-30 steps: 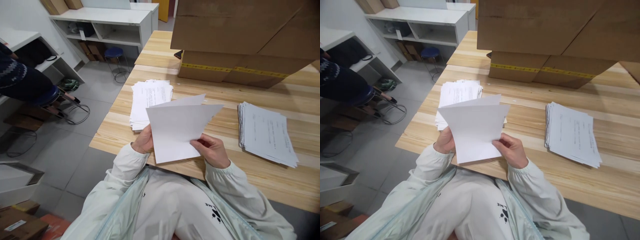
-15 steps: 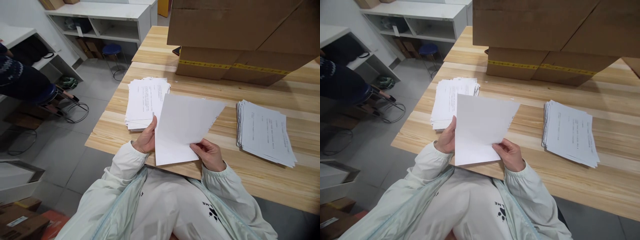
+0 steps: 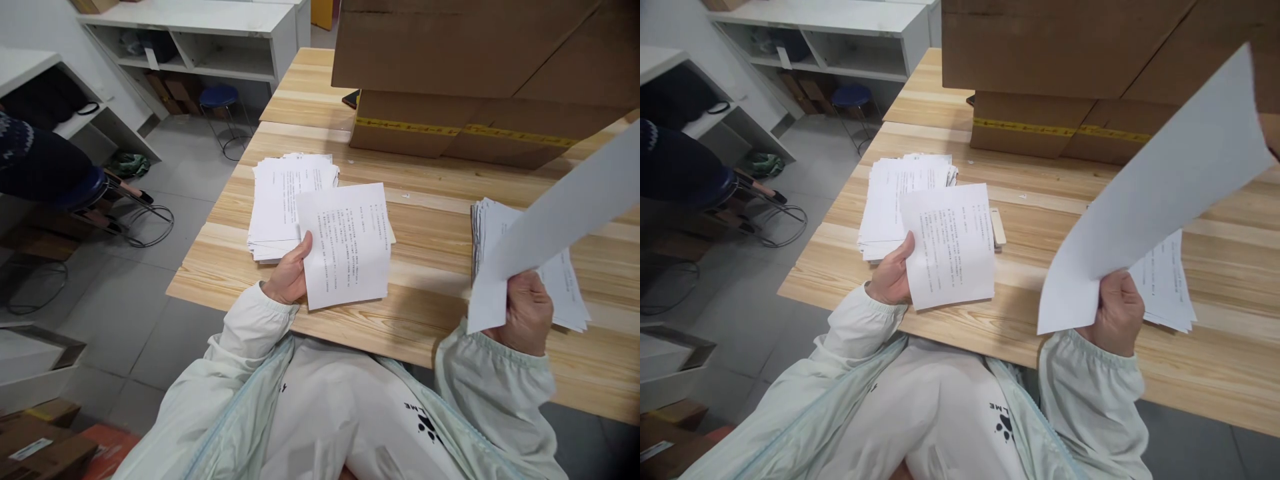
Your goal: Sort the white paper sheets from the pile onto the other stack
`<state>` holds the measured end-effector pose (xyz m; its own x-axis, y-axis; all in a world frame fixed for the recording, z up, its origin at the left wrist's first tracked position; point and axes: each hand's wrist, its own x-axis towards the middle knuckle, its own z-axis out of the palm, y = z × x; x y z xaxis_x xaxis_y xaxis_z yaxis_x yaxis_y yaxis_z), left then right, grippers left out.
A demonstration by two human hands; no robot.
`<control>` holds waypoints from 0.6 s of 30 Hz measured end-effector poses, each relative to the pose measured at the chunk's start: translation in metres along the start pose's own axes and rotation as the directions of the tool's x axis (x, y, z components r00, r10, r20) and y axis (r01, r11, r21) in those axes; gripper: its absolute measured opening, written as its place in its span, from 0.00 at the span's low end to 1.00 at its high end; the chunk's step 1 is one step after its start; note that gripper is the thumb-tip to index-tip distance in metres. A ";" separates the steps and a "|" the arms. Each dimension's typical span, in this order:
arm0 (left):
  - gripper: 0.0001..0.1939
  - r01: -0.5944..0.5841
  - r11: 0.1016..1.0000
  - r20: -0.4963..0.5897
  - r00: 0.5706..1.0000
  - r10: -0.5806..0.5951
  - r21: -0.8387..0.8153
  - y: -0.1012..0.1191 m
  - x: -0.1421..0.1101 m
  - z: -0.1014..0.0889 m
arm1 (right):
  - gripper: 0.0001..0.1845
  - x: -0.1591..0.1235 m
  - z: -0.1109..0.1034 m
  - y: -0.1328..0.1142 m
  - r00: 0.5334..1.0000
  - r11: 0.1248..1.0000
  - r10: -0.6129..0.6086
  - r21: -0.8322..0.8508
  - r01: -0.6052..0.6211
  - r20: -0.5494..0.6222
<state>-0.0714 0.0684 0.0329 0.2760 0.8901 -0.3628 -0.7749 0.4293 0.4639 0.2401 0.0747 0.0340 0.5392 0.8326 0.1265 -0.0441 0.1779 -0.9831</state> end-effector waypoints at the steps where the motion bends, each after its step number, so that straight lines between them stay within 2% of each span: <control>1: 0.24 -0.003 1.000 -0.002 1.000 0.003 -0.006 0.000 0.000 0.001 | 0.23 -0.005 0.004 -0.001 1.000 1.000 0.025 0.017 -0.025 -0.009; 3: 0.25 -0.005 1.000 0.008 1.000 0.005 -0.010 0.000 0.000 0.002 | 0.22 -0.016 0.013 0.001 0.995 0.995 0.097 0.014 -0.097 0.009; 6: 0.25 -0.016 1.000 0.022 1.000 0.016 0.002 -0.001 0.000 0.005 | 0.21 -0.034 0.026 0.012 0.972 0.977 0.192 -0.123 -0.176 0.138; 9: 0.25 -0.045 0.999 0.028 0.999 0.044 0.022 -0.004 0.001 0.007 | 0.21 -0.051 0.035 0.025 0.927 0.954 0.236 -0.252 -0.163 0.293; 13: 0.27 -0.087 0.993 0.068 0.994 0.081 0.083 -0.009 0.002 0.005 | 0.23 -0.069 0.044 0.033 0.879 0.939 0.262 -0.316 -0.136 0.400; 15: 0.30 -0.115 0.981 0.088 0.991 0.102 0.159 -0.012 0.000 0.005 | 0.21 -0.072 0.047 0.032 0.889 0.948 0.198 -0.313 -0.065 0.413; 17: 0.29 -0.157 0.951 0.116 0.985 0.130 0.267 -0.012 -0.003 0.008 | 0.18 -0.069 0.048 0.028 0.926 0.968 0.028 -0.243 0.070 0.377; 18: 0.28 -0.188 0.924 0.143 0.979 0.148 0.332 -0.011 -0.006 0.011 | 0.20 -0.064 0.048 0.026 0.936 0.973 -0.072 -0.182 0.141 0.344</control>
<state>-0.0581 0.0602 0.0384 0.2369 0.9563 -0.1712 -0.5790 0.2804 0.7656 0.1640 0.0508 0.0068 0.2187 0.9471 0.2347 0.1861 0.1956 -0.9628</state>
